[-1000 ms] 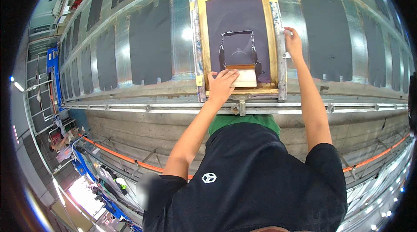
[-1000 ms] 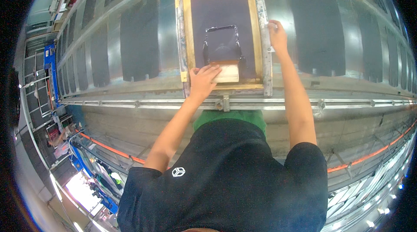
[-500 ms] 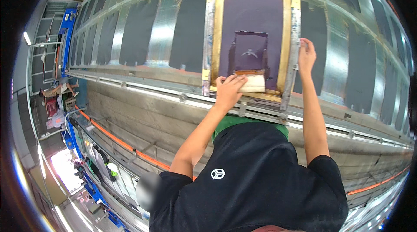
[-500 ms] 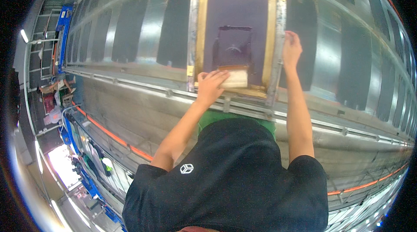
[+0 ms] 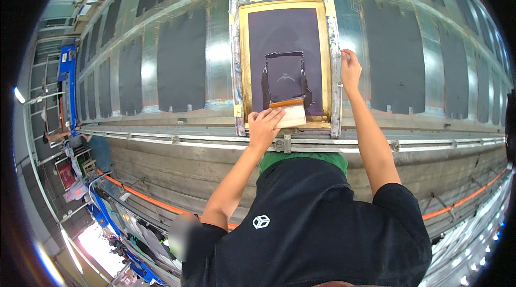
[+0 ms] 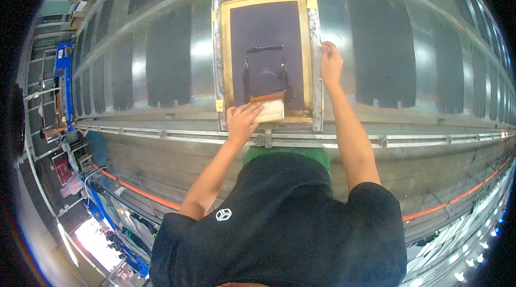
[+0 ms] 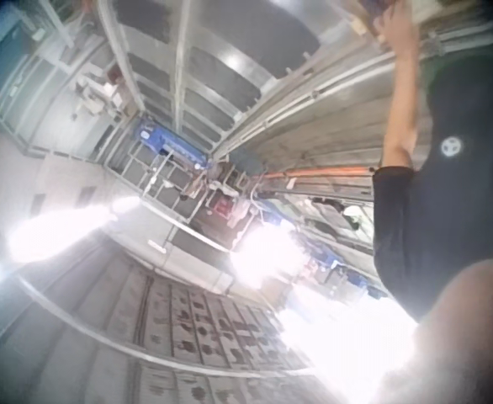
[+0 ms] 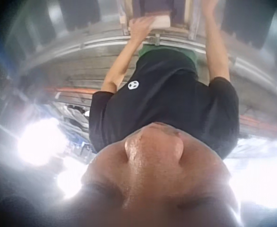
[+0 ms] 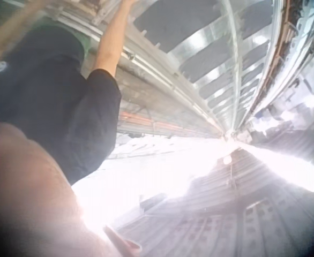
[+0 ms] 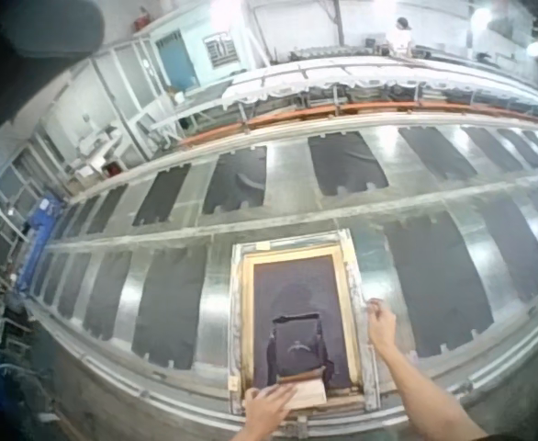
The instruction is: The person uses a squeegee to spread dark ink across a screen printing frame mounted on a conveyor. They repeatedly pull the squeegee across the mesh to ensure even coverage, then lift the frame to inspect the ink distribution before continuing the process.
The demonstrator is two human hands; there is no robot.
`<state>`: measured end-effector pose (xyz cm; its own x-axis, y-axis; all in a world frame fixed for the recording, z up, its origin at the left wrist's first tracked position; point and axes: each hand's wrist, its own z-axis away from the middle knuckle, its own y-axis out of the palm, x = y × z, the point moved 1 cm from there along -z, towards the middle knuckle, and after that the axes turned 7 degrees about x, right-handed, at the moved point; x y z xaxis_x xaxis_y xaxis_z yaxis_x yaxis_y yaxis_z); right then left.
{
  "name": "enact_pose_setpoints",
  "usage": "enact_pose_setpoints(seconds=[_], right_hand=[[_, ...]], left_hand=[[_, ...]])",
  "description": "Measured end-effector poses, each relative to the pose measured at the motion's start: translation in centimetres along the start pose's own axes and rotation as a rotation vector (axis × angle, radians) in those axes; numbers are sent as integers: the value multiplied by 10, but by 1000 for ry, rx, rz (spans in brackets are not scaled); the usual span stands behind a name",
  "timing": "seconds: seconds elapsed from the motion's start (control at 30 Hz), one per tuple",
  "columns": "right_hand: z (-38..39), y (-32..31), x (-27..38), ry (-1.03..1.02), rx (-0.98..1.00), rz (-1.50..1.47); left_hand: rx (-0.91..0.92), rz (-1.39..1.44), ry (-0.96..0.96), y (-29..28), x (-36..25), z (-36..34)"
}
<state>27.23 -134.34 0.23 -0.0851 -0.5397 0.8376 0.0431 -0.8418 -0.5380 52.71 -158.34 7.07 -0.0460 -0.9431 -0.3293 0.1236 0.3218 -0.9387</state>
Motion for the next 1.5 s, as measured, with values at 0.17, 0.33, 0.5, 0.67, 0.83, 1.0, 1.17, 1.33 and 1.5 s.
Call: enact_pose_setpoints(seconds=[0.17, 0.33, 0.5, 0.67, 0.83, 1.0, 1.17, 1.33, 1.5], right_hand=[[1, -4, -6, 17, 50, 56], [5, -27, 25, -447, -38, 654], [26, 0, 125, -653, 475, 482], [43, 34, 99, -589, 553, 646], [128, 12, 86, -524, 596, 510], [98, 14, 83, -616, 507, 471], [26, 32, 107, -668, 425, 424], [68, 31, 70, -569, 543, 422], [141, 3, 49, -564, 598, 387]], left_hand=[[100, -97, 81, 10, 5, 20], [35, -23, 8, -6, 29, -69], [124, 83, -14, -60, 49, -165], [82, 40, -13, -37, 51, -158], [60, 43, -21, -13, 27, -74], [-40, 81, -6, -15, 38, -97], [-63, 141, -1, -46, 62, -179], [57, 104, -24, -17, 48, -135], [147, 31, -22, 3, 15, -59]])
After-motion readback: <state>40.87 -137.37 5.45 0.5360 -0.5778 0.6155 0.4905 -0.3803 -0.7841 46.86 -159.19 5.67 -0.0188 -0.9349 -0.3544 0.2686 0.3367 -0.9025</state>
